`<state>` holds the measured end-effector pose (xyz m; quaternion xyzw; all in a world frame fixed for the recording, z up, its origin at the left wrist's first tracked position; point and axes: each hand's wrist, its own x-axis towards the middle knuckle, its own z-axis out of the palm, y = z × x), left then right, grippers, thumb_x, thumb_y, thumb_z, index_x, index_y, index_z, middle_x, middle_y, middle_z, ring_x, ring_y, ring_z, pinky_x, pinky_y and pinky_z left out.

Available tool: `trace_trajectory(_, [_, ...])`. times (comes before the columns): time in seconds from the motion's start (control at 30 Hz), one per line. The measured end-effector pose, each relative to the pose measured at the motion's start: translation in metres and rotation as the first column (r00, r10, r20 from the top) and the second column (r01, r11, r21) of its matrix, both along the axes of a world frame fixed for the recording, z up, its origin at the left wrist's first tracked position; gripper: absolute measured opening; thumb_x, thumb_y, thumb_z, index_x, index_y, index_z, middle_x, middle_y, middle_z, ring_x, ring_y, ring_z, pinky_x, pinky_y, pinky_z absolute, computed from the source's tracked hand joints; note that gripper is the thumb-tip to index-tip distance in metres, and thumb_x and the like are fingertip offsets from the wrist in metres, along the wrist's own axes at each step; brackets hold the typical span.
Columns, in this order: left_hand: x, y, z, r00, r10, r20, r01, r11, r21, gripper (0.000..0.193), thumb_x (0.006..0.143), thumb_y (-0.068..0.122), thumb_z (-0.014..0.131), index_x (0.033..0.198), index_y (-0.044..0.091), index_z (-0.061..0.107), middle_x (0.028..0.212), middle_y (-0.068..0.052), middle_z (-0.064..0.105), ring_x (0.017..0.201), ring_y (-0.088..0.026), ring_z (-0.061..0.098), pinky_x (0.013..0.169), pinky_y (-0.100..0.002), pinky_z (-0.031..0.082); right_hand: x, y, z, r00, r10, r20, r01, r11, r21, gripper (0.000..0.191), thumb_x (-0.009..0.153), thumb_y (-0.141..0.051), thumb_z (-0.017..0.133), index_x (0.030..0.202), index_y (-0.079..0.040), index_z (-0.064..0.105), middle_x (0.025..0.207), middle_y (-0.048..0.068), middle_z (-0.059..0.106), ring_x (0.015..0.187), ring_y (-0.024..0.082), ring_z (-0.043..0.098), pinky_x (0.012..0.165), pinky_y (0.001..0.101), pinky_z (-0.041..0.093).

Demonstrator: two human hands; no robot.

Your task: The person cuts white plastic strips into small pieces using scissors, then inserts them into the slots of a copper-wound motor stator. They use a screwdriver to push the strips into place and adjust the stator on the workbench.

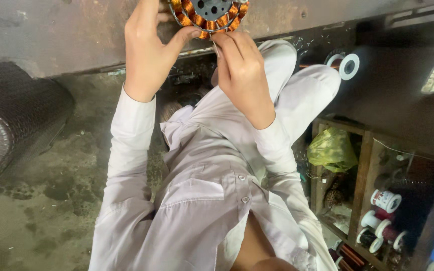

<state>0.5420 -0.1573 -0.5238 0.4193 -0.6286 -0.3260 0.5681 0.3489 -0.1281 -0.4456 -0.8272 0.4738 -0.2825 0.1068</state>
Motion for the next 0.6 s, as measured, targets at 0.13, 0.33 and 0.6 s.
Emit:
trace_trajectory(0.13, [0.000,0.000,-0.004,1.000,0.025,0.019,-0.025,0.999,-0.026,0.055,0.096,0.007,0.093,0.134,-0.001,0.054,0.122,-0.016,0.068,0.106,-0.030,0.074,0.091,-0.036,0.061,0.002,-0.002,-0.005,0.999,-0.014,-0.033,0.012,0.997,-0.074,0.022,0.097,0.008,0.069,0.117,0.001,0.065,0.110,0.016,0.063,0.100,0.035,0.064,0.088,0.0432,0.054])
trace_trajectory(0.33, [-0.001,0.001,-0.009,1.000,0.022,0.011,-0.022,0.999,-0.037,0.048,0.098,0.011,0.094,0.130,0.000,0.059,0.121,-0.015,0.069,0.103,-0.029,0.076,0.088,-0.037,0.060,-0.003,-0.002,-0.015,0.995,-0.011,0.096,0.015,0.999,-0.044,0.018,0.096,0.008,0.072,0.111,0.000,0.066,0.108,0.012,0.066,0.098,0.032,0.067,0.087,0.0392,0.055])
trace_trajectory(0.6, [-0.002,0.000,-0.019,0.991,0.105,0.083,-0.098,0.991,-0.089,0.040,0.094,0.016,0.095,0.114,-0.001,0.064,0.103,-0.012,0.073,0.094,-0.029,0.072,0.081,-0.040,0.055,0.013,0.005,-0.050,0.935,-0.158,0.317,0.218,0.962,-0.164,0.020,0.092,0.008,0.074,0.110,-0.001,0.070,0.107,0.009,0.068,0.096,0.025,0.068,0.087,0.0335,0.055])
